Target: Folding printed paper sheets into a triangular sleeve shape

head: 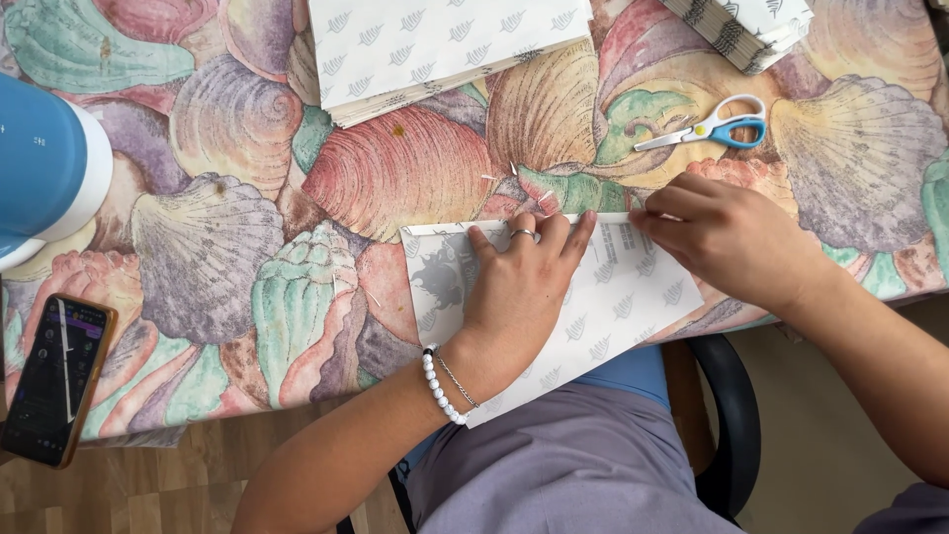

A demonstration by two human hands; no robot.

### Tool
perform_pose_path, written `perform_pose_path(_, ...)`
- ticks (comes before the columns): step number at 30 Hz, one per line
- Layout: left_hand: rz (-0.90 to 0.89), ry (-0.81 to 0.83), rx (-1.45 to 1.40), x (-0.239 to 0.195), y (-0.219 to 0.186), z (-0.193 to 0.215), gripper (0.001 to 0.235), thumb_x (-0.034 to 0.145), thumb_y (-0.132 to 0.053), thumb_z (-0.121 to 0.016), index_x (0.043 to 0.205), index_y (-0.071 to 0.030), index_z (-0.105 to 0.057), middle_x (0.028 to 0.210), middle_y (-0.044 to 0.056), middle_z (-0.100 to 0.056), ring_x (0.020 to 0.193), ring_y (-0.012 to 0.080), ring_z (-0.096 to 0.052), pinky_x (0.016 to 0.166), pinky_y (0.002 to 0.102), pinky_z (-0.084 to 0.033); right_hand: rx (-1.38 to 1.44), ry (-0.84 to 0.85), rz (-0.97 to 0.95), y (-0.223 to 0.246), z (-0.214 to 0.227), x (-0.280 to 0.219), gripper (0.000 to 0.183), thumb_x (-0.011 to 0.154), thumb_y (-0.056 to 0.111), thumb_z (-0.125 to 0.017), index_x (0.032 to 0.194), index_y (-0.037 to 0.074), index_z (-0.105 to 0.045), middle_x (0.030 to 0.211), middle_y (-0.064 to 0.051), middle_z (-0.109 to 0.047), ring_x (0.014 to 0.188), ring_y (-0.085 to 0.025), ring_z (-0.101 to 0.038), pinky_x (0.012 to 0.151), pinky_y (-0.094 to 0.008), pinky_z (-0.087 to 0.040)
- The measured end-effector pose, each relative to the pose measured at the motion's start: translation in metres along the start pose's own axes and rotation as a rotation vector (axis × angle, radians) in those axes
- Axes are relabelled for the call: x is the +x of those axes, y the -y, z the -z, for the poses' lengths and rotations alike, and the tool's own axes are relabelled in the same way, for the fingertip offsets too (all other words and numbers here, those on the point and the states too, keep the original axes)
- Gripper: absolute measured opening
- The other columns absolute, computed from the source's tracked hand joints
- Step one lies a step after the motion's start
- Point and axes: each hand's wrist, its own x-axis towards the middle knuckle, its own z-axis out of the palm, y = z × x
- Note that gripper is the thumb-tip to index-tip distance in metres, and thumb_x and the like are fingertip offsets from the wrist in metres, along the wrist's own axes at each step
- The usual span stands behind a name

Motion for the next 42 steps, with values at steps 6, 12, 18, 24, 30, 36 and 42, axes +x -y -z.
perform_pose_path(6,-0.017,0.016,0.001,0.0,0.003,0.001,0.064,0.092,-0.034,-0.055,0.155,-0.036,-0.041,0.116,-0.003,-0.05,0.102,0.0223,-0.052,0.083,0.06,-0.058,-0.094,0.058,-0.001,0.009,0.0,-0.001,0.014,0.102,0.004,-0.061,0.113,-0.003,-0.066,0.1,-0.006,-0.059,0.085,-0.023,-0.055,0.058,-0.037,-0.056)
perform_pose_path(12,0.002,0.016,-0.005,-0.001,0.0,-0.003,0.063,0.095,-0.034,-0.053,0.156,-0.035,-0.04,0.113,-0.004,-0.048,0.103,0.0224,-0.05,0.085,0.061,-0.057,-0.277,0.114,-0.006,0.016,0.001,0.004,0.012,0.106,0.008,-0.058,0.101,0.003,-0.068,0.095,-0.002,-0.057,0.08,-0.02,-0.054,0.064,-0.033,-0.055)
perform_pose_path(18,0.019,-0.002,-0.039,-0.001,0.0,-0.001,0.062,0.092,-0.039,-0.057,0.153,-0.037,-0.044,0.109,-0.004,-0.049,0.1,0.0209,-0.052,0.084,0.06,-0.057,-0.309,0.109,-0.026,0.016,-0.005,-0.001,0.014,0.107,0.008,-0.06,0.095,0.005,-0.069,0.084,-0.001,-0.052,0.077,-0.019,-0.051,0.057,-0.033,-0.055)
perform_pose_path(24,0.019,-0.001,-0.06,0.0,0.003,0.003,0.059,0.093,-0.032,-0.056,0.151,-0.038,-0.045,0.11,-0.005,-0.05,0.1,0.0214,-0.053,0.084,0.06,-0.057,-0.179,0.089,-0.053,0.006,-0.013,-0.011,0.008,0.102,0.006,-0.065,0.097,0.007,-0.071,0.089,0.002,-0.061,0.08,-0.021,-0.055,0.056,-0.035,-0.054)
perform_pose_path(30,0.007,0.0,-0.028,-0.003,0.002,0.0,0.063,0.093,-0.034,-0.054,0.155,-0.036,-0.041,0.113,-0.003,-0.048,0.101,0.0214,-0.051,0.086,0.06,-0.057,-0.159,0.072,-0.048,0.007,-0.011,-0.008,0.024,0.105,0.006,-0.066,0.081,0.006,-0.064,0.083,-0.001,-0.055,0.08,-0.021,-0.054,0.057,-0.035,-0.053)
perform_pose_path(36,0.027,-0.003,-0.043,-0.002,-0.001,-0.003,0.061,0.095,-0.033,-0.053,0.154,-0.036,-0.042,0.112,-0.003,-0.049,0.101,0.0231,-0.051,0.086,0.061,-0.055,-0.101,0.074,-0.05,0.007,-0.002,-0.003,0.021,0.097,-0.008,-0.062,0.083,0.008,-0.064,0.084,0.0,-0.057,0.083,-0.023,-0.055,0.063,-0.033,-0.052)
perform_pose_path(42,0.05,-0.028,-0.11,-0.003,0.005,-0.005,0.059,0.092,-0.031,-0.06,0.149,-0.039,-0.048,0.129,-0.002,-0.053,0.108,0.0216,-0.054,0.089,0.057,-0.055,-0.154,0.075,-0.064,0.007,-0.004,-0.01,0.013,0.096,-0.002,-0.068,0.101,0.01,-0.071,0.088,0.003,-0.063,0.085,-0.022,-0.059,0.062,-0.035,-0.054)
